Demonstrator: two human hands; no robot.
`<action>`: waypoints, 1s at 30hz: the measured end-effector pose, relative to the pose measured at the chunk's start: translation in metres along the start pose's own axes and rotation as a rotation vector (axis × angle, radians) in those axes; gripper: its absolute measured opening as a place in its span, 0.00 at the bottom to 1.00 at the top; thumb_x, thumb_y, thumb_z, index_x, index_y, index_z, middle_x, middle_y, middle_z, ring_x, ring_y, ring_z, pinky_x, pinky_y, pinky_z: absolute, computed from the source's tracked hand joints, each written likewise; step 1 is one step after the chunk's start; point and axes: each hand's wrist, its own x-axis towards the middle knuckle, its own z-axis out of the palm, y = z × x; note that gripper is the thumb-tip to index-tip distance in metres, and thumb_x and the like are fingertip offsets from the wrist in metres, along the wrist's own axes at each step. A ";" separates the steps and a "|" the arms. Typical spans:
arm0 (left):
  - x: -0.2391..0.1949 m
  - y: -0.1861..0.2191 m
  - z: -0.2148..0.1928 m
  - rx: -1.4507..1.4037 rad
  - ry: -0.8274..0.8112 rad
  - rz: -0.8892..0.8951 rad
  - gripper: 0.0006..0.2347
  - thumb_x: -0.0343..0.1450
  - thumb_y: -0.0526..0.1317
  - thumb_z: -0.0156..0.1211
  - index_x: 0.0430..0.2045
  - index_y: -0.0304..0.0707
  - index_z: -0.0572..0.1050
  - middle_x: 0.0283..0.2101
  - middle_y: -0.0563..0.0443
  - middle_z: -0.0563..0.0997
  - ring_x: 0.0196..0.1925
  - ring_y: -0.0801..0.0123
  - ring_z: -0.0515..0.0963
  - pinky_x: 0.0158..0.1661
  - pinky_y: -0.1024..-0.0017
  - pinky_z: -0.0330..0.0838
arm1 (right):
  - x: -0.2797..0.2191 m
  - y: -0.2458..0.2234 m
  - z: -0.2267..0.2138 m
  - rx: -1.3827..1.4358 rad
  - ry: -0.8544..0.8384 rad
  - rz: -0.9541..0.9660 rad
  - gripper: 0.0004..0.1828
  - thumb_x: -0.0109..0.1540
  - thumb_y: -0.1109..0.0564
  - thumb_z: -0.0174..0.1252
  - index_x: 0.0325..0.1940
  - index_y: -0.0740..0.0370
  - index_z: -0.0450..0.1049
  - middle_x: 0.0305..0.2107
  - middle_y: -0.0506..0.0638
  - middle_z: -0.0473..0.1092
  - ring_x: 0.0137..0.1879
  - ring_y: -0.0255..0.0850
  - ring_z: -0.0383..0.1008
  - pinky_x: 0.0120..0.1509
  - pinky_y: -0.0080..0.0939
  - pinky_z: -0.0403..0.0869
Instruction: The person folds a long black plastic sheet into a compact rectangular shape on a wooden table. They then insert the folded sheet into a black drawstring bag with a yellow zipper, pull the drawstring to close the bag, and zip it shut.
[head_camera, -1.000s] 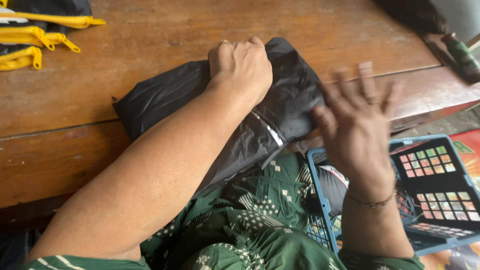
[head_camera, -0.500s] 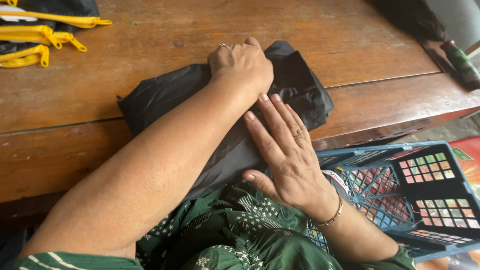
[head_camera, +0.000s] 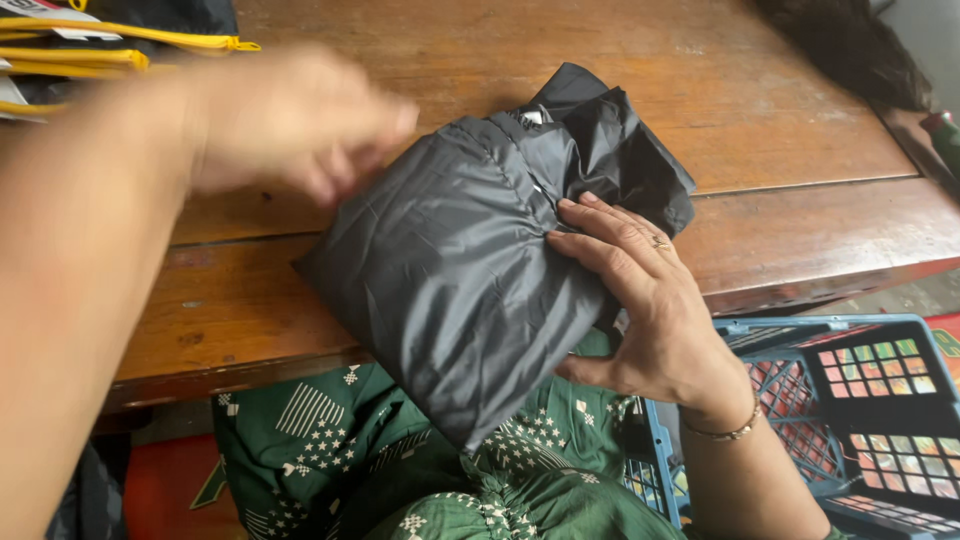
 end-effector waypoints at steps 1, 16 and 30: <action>-0.014 -0.013 0.012 0.121 0.046 -0.044 0.19 0.77 0.55 0.49 0.32 0.36 0.74 0.37 0.44 0.79 0.41 0.56 0.79 0.41 0.57 0.73 | 0.001 0.001 -0.003 0.047 -0.018 0.013 0.48 0.53 0.33 0.67 0.67 0.64 0.65 0.67 0.64 0.63 0.77 0.62 0.61 0.80 0.62 0.60; -0.078 -0.066 0.140 0.026 0.606 0.543 0.17 0.73 0.47 0.60 0.18 0.40 0.63 0.14 0.46 0.69 0.19 0.50 0.70 0.24 0.54 0.61 | 0.028 0.022 -0.017 0.541 -0.038 0.172 0.25 0.64 0.43 0.50 0.49 0.67 0.76 0.56 0.63 0.74 0.74 0.55 0.68 0.80 0.57 0.65; -0.050 -0.016 0.128 0.631 0.831 0.317 0.31 0.71 0.75 0.54 0.31 0.44 0.67 0.33 0.46 0.74 0.24 0.51 0.80 0.23 0.57 0.75 | 0.036 0.028 -0.021 0.509 -0.126 0.148 0.15 0.57 0.53 0.66 0.46 0.60 0.78 0.55 0.57 0.75 0.71 0.53 0.72 0.79 0.57 0.69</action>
